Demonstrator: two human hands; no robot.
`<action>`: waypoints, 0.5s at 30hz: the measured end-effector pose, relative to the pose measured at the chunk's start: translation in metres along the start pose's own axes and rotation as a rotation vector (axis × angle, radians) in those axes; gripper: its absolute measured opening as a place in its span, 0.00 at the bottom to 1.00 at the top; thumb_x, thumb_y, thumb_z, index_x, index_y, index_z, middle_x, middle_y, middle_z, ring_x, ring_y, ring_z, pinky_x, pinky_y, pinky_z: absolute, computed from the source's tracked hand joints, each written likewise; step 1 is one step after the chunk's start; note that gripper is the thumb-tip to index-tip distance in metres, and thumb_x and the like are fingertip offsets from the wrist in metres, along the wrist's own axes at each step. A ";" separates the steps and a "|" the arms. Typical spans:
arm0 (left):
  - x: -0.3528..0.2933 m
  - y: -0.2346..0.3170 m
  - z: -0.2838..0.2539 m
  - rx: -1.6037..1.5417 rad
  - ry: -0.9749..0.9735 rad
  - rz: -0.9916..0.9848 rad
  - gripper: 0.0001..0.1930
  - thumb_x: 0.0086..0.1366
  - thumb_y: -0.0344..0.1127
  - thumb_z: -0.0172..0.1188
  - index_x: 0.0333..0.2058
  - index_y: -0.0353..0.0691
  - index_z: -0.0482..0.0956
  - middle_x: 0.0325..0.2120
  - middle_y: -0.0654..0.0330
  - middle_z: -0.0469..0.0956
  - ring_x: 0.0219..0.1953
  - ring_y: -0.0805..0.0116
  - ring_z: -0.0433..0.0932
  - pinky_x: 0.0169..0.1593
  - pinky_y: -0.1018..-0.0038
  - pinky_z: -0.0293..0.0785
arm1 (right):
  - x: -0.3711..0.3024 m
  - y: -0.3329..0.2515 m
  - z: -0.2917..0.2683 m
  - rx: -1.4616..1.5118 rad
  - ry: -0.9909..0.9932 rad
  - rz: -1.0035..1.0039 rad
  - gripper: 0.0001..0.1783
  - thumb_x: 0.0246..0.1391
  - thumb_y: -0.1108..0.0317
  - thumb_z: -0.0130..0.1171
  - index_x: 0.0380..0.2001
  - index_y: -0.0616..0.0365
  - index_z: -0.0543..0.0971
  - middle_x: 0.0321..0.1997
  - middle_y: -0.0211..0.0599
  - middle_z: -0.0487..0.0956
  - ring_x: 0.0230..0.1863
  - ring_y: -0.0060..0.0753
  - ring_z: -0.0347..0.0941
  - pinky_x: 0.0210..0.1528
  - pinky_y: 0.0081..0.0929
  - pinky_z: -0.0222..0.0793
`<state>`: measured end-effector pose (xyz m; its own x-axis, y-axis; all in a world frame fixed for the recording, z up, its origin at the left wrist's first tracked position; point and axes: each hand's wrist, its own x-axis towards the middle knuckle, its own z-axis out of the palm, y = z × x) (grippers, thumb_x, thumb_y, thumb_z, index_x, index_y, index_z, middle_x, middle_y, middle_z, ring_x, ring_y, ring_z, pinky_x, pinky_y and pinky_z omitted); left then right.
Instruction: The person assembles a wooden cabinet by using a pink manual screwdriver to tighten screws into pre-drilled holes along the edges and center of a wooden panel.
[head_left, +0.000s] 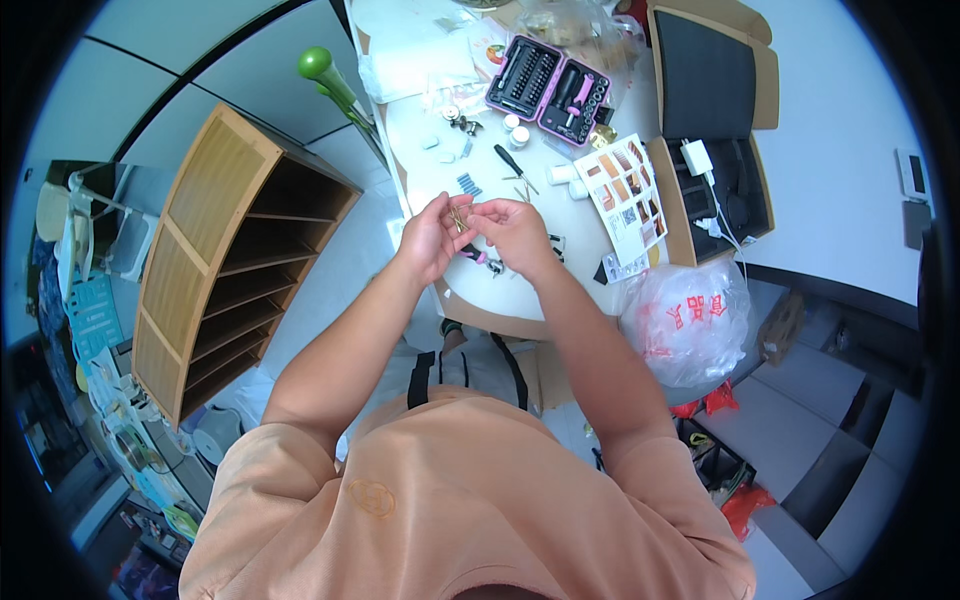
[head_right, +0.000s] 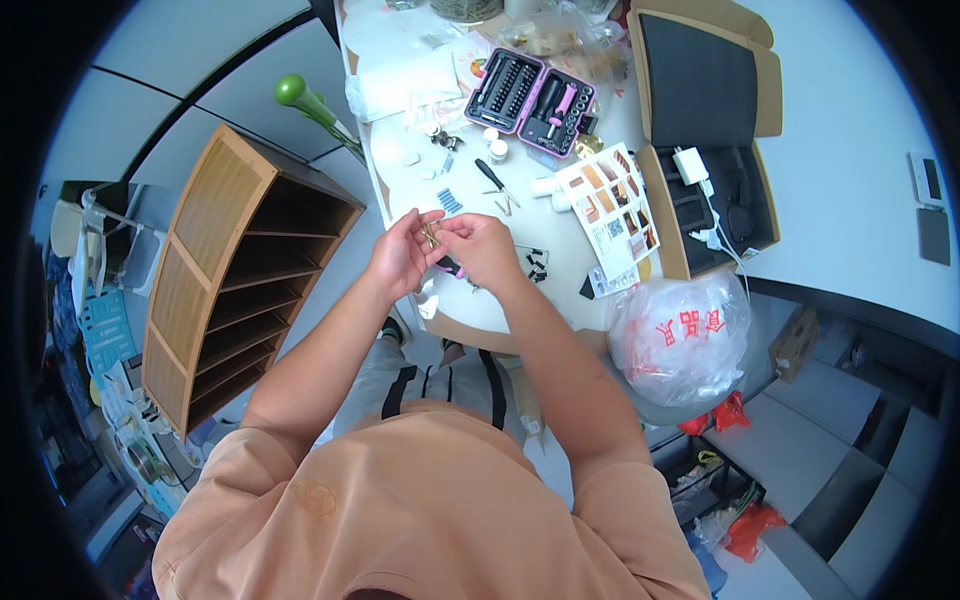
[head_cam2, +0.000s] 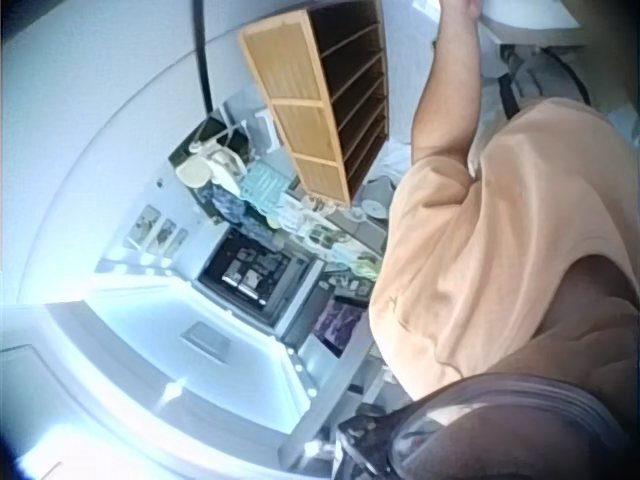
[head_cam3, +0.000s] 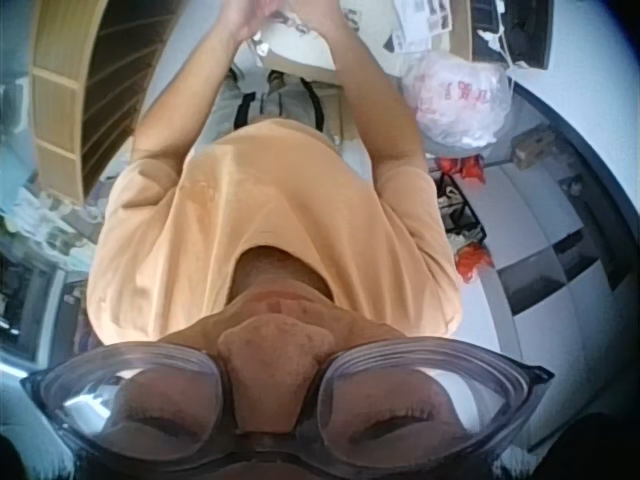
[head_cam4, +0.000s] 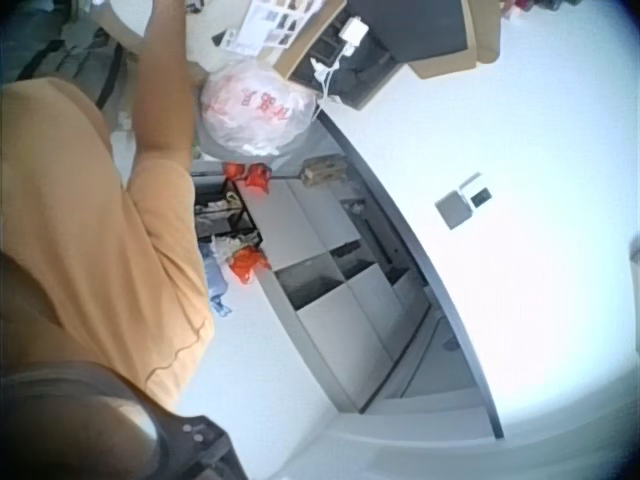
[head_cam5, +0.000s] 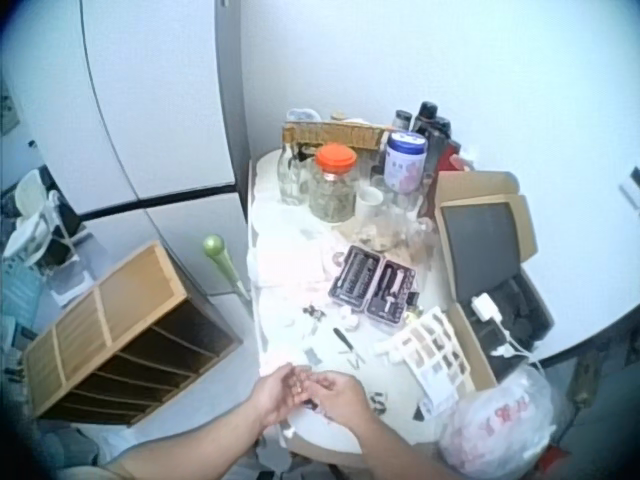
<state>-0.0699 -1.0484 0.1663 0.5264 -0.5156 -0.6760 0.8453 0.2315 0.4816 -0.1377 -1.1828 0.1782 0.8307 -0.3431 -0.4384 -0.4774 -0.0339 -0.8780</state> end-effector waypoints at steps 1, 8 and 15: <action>-0.005 0.002 -0.005 -0.025 -0.031 0.007 0.19 0.71 0.42 0.37 0.45 0.33 0.71 0.37 0.57 0.76 0.39 0.68 0.77 0.47 0.72 0.74 | -0.006 -0.011 0.006 0.071 -0.080 0.038 0.11 0.49 0.68 0.61 0.35 0.63 0.81 0.24 0.34 0.80 0.25 0.19 0.74 0.28 0.19 0.70; -0.056 0.035 -0.010 -0.062 -0.004 0.111 0.20 0.72 0.43 0.36 0.47 0.32 0.69 0.41 0.53 0.76 0.41 0.67 0.77 0.49 0.71 0.74 | -0.021 -0.039 0.029 0.268 -0.177 -0.061 0.09 0.49 0.71 0.62 0.31 0.66 0.78 0.28 0.32 0.79 0.28 0.16 0.73 0.30 0.13 0.67; -0.105 0.054 -0.056 -0.039 -0.115 0.182 0.16 0.70 0.41 0.45 0.48 0.36 0.71 0.42 0.56 0.77 0.43 0.69 0.77 0.47 0.74 0.74 | -0.048 -0.064 0.089 0.005 -0.189 -0.278 0.10 0.46 0.69 0.66 0.30 0.64 0.79 0.22 0.29 0.78 0.23 0.14 0.69 0.27 0.16 0.66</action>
<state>-0.0743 -0.9356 0.2321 0.6589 -0.5525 -0.5105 0.7411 0.3603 0.5665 -0.1214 -1.0805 0.2385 0.9676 -0.1413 -0.2092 -0.2238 -0.0972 -0.9698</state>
